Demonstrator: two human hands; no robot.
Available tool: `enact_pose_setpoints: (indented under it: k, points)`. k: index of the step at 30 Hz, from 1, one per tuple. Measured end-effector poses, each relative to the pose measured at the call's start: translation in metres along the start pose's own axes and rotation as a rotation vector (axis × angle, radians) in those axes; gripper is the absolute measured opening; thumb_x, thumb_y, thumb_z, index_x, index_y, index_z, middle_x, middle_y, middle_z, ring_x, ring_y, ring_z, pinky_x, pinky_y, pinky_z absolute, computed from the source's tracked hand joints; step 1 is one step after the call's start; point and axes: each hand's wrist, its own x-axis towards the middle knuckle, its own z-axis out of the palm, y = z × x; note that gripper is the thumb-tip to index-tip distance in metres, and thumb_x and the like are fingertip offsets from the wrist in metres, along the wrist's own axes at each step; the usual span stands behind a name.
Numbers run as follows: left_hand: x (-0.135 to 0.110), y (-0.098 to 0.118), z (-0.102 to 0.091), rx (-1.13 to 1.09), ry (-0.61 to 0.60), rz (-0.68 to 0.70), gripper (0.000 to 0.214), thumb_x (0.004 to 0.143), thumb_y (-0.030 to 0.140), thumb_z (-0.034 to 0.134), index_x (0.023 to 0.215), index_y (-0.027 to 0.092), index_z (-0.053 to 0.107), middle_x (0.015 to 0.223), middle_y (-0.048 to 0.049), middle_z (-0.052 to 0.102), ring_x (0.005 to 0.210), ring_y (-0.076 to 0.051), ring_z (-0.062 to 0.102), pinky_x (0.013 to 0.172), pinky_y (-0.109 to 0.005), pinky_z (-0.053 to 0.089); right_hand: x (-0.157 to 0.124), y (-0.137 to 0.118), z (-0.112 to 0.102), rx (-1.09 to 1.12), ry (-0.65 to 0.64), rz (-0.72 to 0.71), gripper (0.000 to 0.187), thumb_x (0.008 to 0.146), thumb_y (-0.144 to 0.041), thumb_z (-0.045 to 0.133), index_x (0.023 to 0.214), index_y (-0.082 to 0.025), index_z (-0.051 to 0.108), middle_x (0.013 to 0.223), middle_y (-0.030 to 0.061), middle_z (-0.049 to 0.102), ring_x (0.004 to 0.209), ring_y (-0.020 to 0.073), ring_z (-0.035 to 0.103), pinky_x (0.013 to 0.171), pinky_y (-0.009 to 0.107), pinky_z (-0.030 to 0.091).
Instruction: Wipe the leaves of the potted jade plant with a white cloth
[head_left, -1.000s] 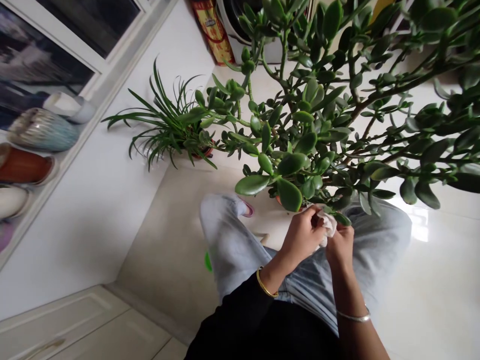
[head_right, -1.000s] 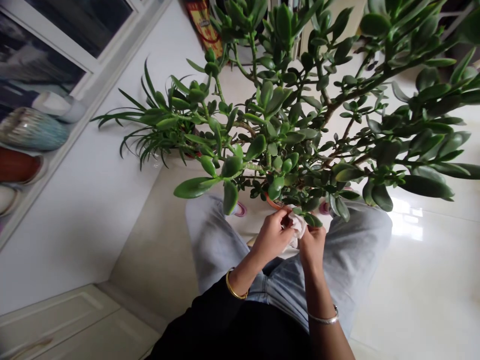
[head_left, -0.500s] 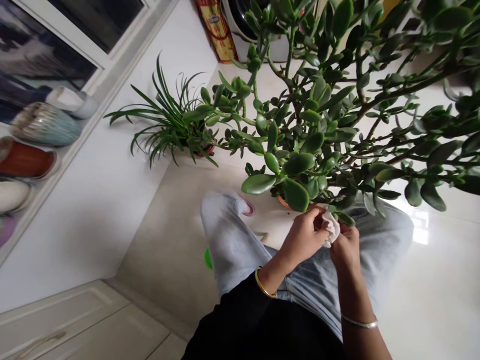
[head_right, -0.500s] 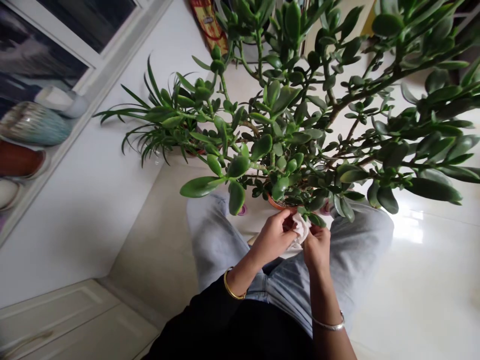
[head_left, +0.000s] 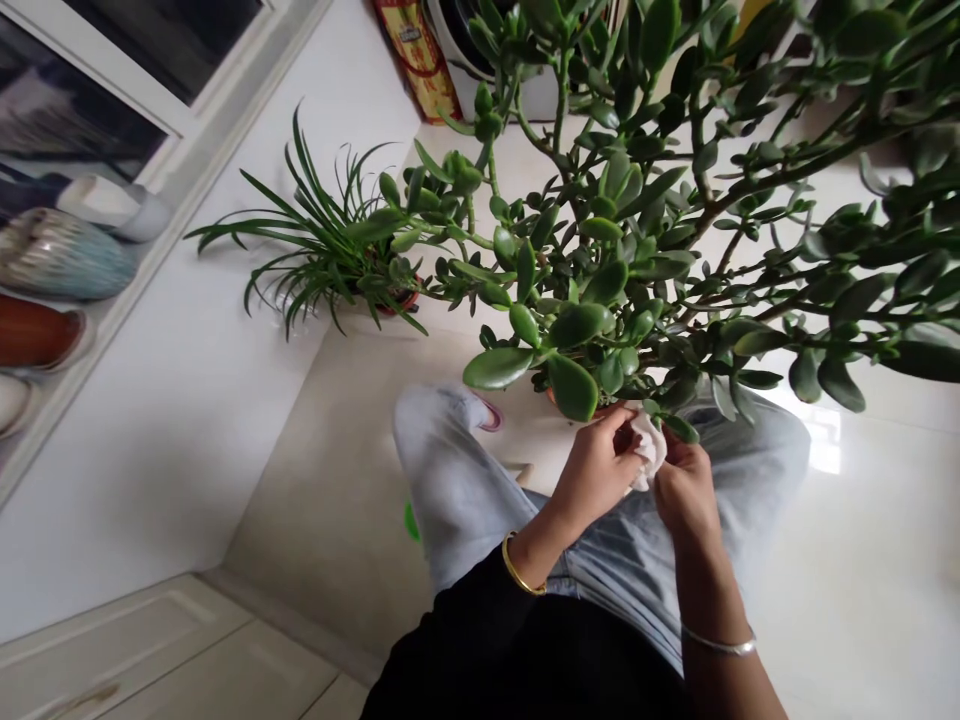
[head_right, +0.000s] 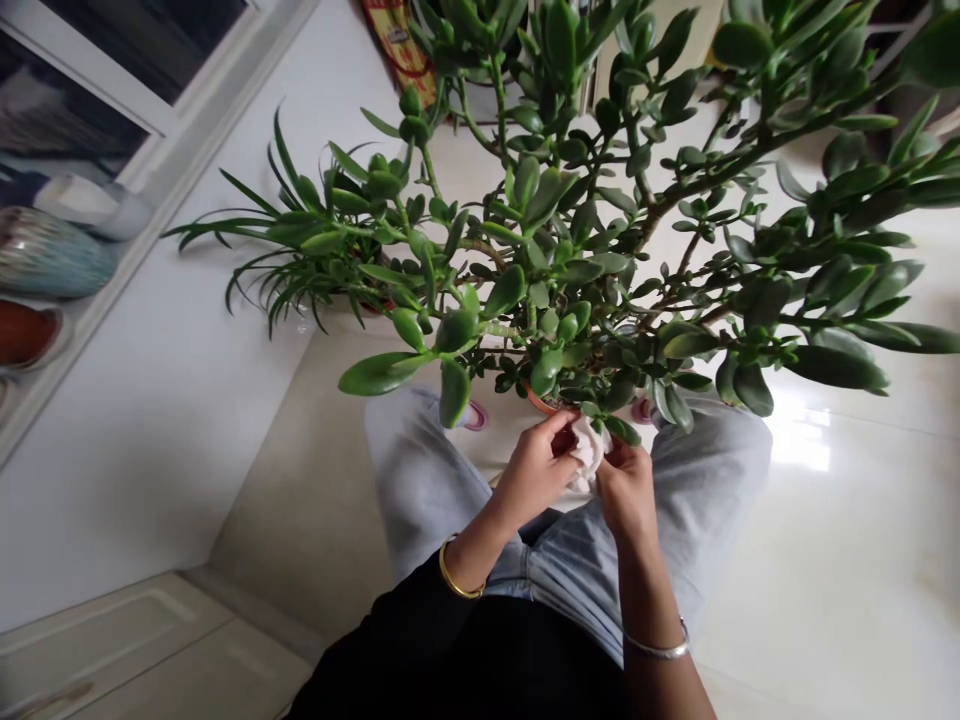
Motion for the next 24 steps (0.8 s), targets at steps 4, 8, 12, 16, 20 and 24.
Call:
enact_pose_setpoints:
  k: [4, 8, 12, 16, 20, 24]
  points:
    - [-0.007, -0.004, -0.005, -0.088, -0.063, -0.066, 0.044, 0.079, 0.007, 0.06, 0.121, 0.014, 0.071, 0.1, -0.0076, 0.078, 0.093, -0.018, 0.072, 0.085, -0.027, 0.056, -0.003, -0.005, -0.003, -0.025, -0.046, 0.067, 0.034, 0.056, -0.023, 0.087, 0.087, -0.021, 0.075, 0.074, 0.004, 0.076, 0.058, 0.0175, 0.064, 0.048, 0.027, 0.047]
    - [-0.009, -0.009, -0.007, -0.121, -0.048, -0.1, 0.044, 0.078, 0.009, 0.062, 0.12, 0.014, 0.074, 0.102, -0.0076, 0.078, 0.095, -0.019, 0.072, 0.09, -0.029, 0.055, -0.006, -0.01, -0.004, -0.065, -0.056, 0.105, 0.031, 0.058, -0.023, 0.084, 0.087, -0.02, 0.074, 0.069, 0.0016, 0.074, 0.047, 0.0108, 0.05, 0.043, 0.023, 0.036]
    - [-0.006, -0.008, -0.007, -0.137, -0.028, -0.125, 0.033, 0.077, 0.014, 0.064, 0.107, 0.014, 0.077, 0.091, -0.0047, 0.077, 0.08, -0.014, 0.068, 0.077, -0.024, 0.053, -0.007, -0.015, -0.001, -0.1, -0.04, 0.11, 0.027, 0.058, -0.026, 0.083, 0.082, -0.019, 0.073, 0.067, 0.0007, 0.072, 0.047, 0.0088, 0.045, 0.042, 0.022, 0.031]
    - [-0.005, -0.007, -0.008, -0.128, -0.015, -0.153, 0.021, 0.075, 0.021, 0.068, 0.091, 0.012, 0.077, 0.078, -0.0019, 0.071, 0.068, -0.01, 0.058, 0.065, -0.02, 0.046, -0.004, -0.018, -0.001, -0.13, 0.009, 0.1, 0.024, 0.06, -0.034, 0.085, 0.072, -0.02, 0.069, 0.062, 0.0003, 0.069, 0.048, 0.0102, 0.048, 0.043, 0.023, 0.033]
    - [-0.007, -0.009, -0.008, -0.121, -0.021, -0.151, 0.012, 0.075, 0.023, 0.068, 0.078, 0.013, 0.072, 0.071, 0.0008, 0.065, 0.065, -0.009, 0.052, 0.062, -0.019, 0.043, 0.0, -0.019, -0.003, -0.22, 0.043, -0.012, 0.024, 0.067, -0.039, 0.081, 0.067, -0.02, 0.066, 0.062, 0.0003, 0.068, 0.052, 0.011, 0.05, 0.046, 0.022, 0.035]
    - [-0.01, -0.015, -0.009, -0.134, -0.04, -0.153, 0.013, 0.077, 0.022, 0.067, 0.083, 0.013, 0.072, 0.073, 0.0011, 0.065, 0.067, -0.009, 0.052, 0.063, -0.019, 0.042, -0.001, -0.014, -0.004, -0.209, 0.036, 0.004, 0.023, 0.069, -0.04, 0.08, 0.07, -0.02, 0.068, 0.062, 0.0005, 0.068, 0.054, 0.0126, 0.054, 0.048, 0.023, 0.039]
